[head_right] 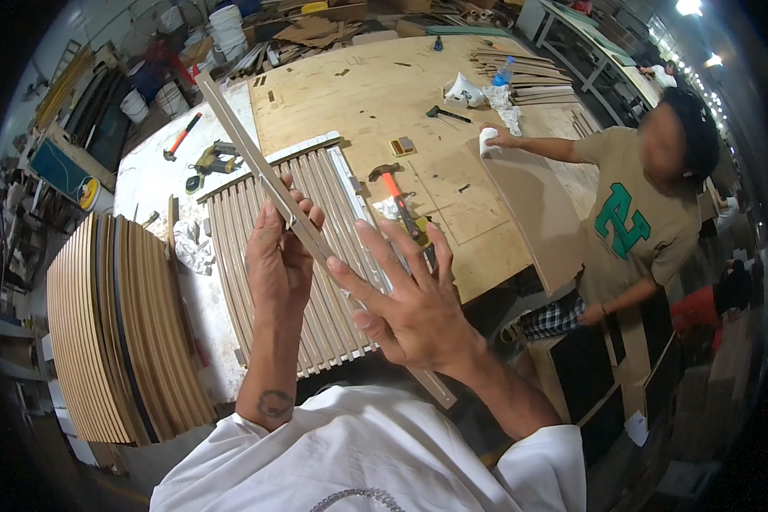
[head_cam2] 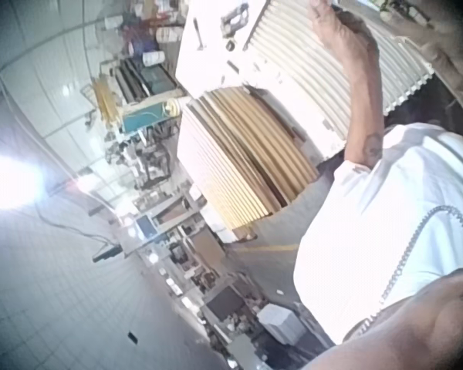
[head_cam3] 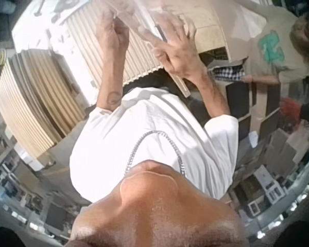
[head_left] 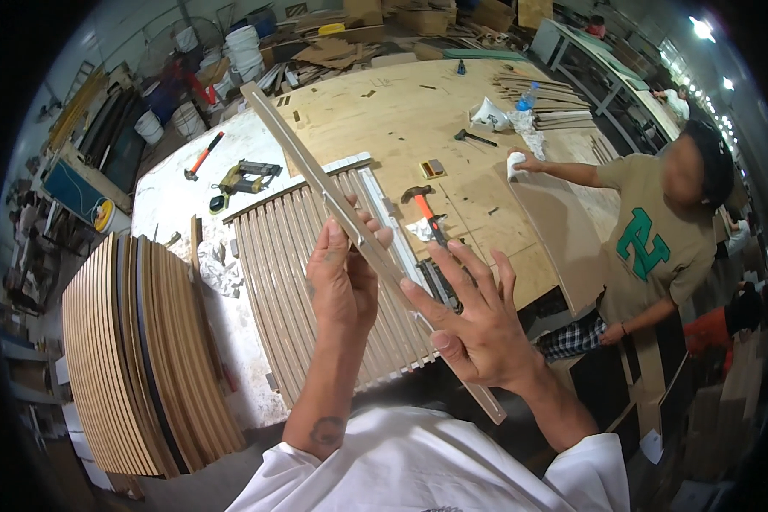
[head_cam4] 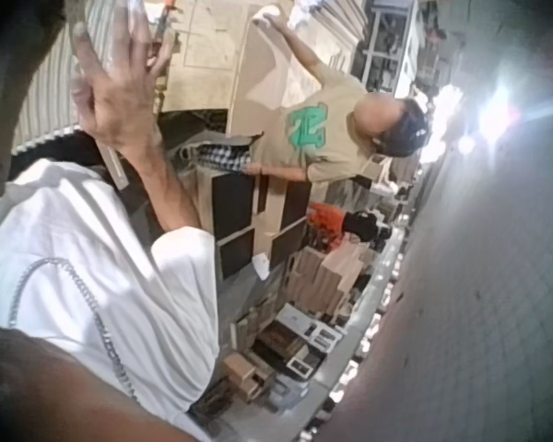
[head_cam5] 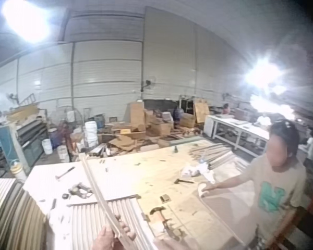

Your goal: Assembling wooden slats into a larger furniture panel using glue and tools.

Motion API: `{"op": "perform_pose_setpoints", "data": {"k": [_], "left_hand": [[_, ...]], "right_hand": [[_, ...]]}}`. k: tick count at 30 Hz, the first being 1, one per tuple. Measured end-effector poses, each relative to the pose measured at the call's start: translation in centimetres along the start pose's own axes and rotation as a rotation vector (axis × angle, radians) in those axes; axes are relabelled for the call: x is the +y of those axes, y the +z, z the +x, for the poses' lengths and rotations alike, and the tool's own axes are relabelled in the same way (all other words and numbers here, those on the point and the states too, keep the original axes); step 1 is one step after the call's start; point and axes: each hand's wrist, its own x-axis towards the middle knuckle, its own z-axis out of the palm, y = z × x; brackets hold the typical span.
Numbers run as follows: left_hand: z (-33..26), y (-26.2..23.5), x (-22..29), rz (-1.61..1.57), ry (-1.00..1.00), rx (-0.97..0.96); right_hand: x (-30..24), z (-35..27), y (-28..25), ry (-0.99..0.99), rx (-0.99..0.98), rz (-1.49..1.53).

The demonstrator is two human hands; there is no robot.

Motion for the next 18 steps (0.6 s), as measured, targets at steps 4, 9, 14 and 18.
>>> {"op": "perform_pose_setpoints", "data": {"k": [4, 9, 14, 18], "left_hand": [[0.9, -1.2, -0.5, -0.079, -0.022, 0.033], [3.5, -5.1, -4.2, -0.061, -0.105, 0.104], [4.5, -9.7, -11.9, 0.177, -0.420, 0.238], [5.0, -15.8, -16.4, 0.222, -0.551, 0.175]], "right_hand": [[0.6, -0.8, 0.1, 0.018, -0.069, -0.080], [2.4, -9.5, 4.7, 0.473, -0.149, 0.907], [0.7, -18.7, 12.9, 0.989, -0.281, 0.774], [-0.1, -19.2, 17.2, 0.921, -0.368, 0.398]]}}
